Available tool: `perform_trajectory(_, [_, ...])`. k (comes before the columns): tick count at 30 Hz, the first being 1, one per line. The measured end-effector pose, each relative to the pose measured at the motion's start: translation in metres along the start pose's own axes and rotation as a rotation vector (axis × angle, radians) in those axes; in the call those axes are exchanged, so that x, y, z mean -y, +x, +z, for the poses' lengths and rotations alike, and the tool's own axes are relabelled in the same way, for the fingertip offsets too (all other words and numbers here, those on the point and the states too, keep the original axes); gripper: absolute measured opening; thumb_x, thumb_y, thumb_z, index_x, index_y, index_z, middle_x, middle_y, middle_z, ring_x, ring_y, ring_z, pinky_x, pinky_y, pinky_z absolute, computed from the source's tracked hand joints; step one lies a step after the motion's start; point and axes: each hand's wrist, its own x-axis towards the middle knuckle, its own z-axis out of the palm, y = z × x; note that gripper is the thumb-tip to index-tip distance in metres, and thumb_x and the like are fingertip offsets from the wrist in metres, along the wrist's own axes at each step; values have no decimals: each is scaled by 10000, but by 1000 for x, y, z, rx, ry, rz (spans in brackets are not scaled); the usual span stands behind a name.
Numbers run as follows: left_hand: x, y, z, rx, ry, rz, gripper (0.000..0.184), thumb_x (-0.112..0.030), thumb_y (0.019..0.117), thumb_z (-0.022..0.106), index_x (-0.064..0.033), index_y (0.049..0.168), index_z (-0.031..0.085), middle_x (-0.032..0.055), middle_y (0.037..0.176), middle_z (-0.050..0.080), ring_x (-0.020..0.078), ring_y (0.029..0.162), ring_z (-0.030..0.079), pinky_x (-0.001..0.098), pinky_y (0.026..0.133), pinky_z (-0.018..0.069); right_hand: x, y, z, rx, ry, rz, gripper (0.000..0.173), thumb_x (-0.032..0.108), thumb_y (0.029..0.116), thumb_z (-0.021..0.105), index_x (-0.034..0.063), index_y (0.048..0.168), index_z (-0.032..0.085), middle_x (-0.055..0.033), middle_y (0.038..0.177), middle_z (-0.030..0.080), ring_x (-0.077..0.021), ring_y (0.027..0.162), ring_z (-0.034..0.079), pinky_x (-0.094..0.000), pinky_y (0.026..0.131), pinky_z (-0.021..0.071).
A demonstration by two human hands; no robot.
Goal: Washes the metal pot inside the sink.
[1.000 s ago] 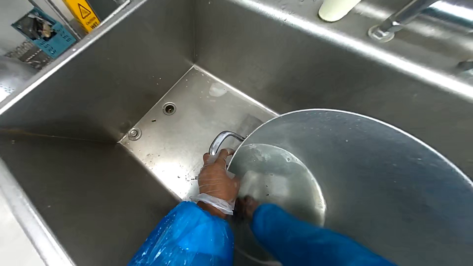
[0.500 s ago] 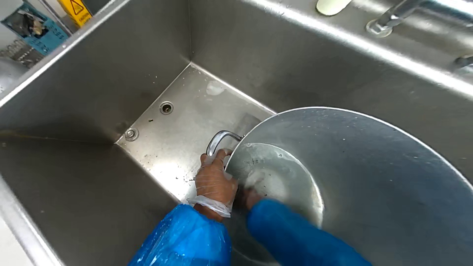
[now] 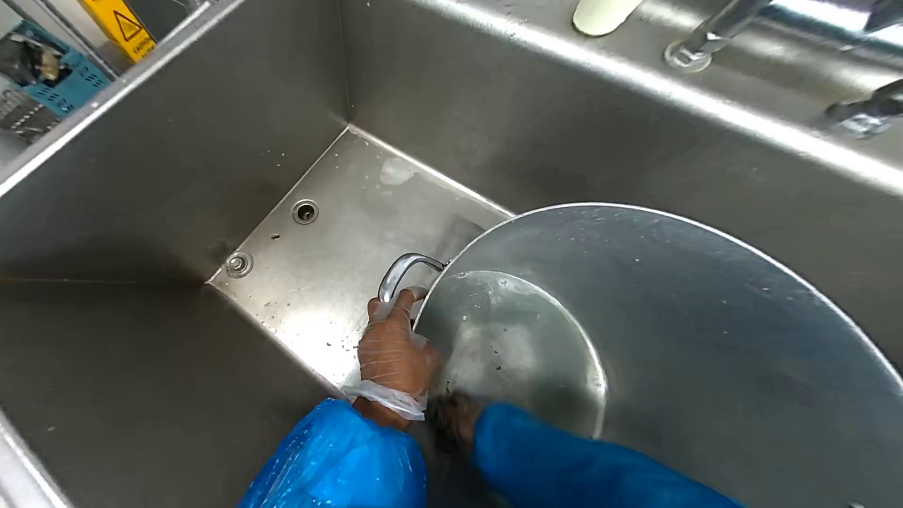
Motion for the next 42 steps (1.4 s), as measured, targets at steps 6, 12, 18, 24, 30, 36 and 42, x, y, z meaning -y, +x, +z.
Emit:
perform_trajectory(6, [1,1,2,-25,-14,2,583,-28,863,723,-272,1380,612,203,1347,556,361,950,667,557,765,552,-22,35,-60,-405,330,156,405,98,1044,575,-63,1415,545,-302,1472,517,-446,1397,477,-549,1173,375])
perform_trajectory(12, [2,-1,1,-13,-8,8,570,-43,868,724,-258,1383,607,224,1354,549,373,935,668,563,757,549,-12,18,-39,-142,91,64,464,153,1070,527,-40,1489,481,-305,1519,471,-459,1419,454,-581,1175,358])
perform_trajectory(18, [5,0,3,-27,-18,22,564,-48,865,724,-269,1372,614,209,1342,562,365,934,668,563,743,552,-11,25,-1,-247,152,78,446,157,1045,571,-46,1440,536,-292,1481,518,-438,1409,471,-555,1179,369])
perform_trajectory(24, [6,-2,3,-21,-31,23,560,-46,860,719,-267,1364,614,206,1294,575,358,920,659,559,707,543,-17,31,-62,-225,13,30,411,187,1042,594,-15,1400,586,-282,1416,580,-454,1339,539,-593,1130,411])
perform_trajectory(30, [4,0,3,-27,-17,24,545,-79,863,748,-253,1364,621,216,1310,579,365,928,668,557,739,553,-12,16,13,-297,165,33,415,206,1063,552,-34,1401,578,-285,1420,573,-434,1338,542,-556,1145,410])
perform_trajectory(36, [8,-3,5,-44,-35,51,553,-35,860,710,-255,1359,619,202,1292,573,357,916,657,563,691,540,-15,29,-56,-193,9,64,443,163,1034,605,-47,1421,553,-288,1476,521,-441,1410,461,-554,1175,367])
perform_trajectory(42, [7,-2,4,-27,-33,46,560,-50,858,733,-251,1366,613,220,1311,568,363,918,663,558,714,547,-14,8,4,-58,55,22,504,196,1059,546,31,1528,464,-277,1581,409,-450,1468,398,-585,1185,349])
